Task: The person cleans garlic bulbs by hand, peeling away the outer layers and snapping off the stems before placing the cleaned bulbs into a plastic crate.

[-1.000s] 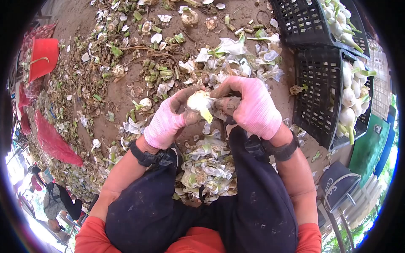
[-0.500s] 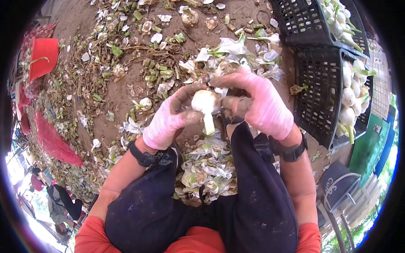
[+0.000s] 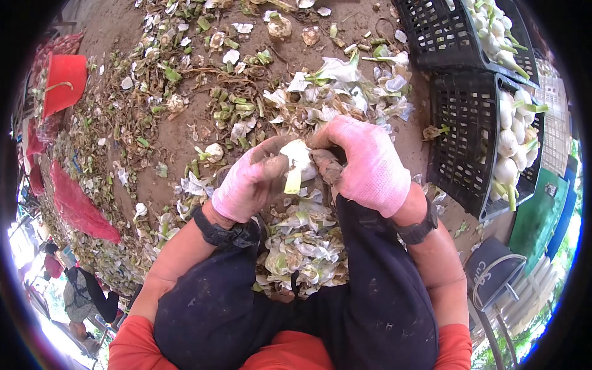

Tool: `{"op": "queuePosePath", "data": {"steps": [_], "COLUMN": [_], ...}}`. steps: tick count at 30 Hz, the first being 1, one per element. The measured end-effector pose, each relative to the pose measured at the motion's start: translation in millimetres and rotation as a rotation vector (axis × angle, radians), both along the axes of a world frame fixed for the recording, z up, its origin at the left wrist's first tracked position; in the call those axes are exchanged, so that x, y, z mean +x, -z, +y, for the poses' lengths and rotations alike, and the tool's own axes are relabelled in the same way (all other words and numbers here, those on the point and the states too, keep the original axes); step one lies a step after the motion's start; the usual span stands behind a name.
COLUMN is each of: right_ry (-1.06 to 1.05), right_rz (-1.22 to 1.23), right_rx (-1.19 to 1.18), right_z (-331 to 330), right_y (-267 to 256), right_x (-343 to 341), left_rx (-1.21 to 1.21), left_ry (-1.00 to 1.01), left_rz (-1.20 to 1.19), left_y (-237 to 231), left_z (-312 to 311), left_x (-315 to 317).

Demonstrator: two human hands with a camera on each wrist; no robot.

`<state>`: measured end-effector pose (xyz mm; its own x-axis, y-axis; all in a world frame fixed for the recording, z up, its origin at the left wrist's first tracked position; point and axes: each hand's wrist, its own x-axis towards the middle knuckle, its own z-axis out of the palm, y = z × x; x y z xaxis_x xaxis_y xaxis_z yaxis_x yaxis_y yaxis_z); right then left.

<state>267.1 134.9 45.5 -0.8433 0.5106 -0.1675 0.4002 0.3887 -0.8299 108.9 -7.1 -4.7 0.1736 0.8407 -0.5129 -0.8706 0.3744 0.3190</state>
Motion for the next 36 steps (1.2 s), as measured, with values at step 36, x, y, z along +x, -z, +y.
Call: {"op": "queuePosePath", "data": {"steps": [36], "right_ry": [0.562], "right_rz": [0.34], "right_rx": [-0.987], "right_z": [49], "right_y": [44], "right_x": [32], "left_rx": [0.224], "left_ry": [0.712], "left_rz": [1.803], "left_y": [108], "left_z": [19], "left_x": [13]}}
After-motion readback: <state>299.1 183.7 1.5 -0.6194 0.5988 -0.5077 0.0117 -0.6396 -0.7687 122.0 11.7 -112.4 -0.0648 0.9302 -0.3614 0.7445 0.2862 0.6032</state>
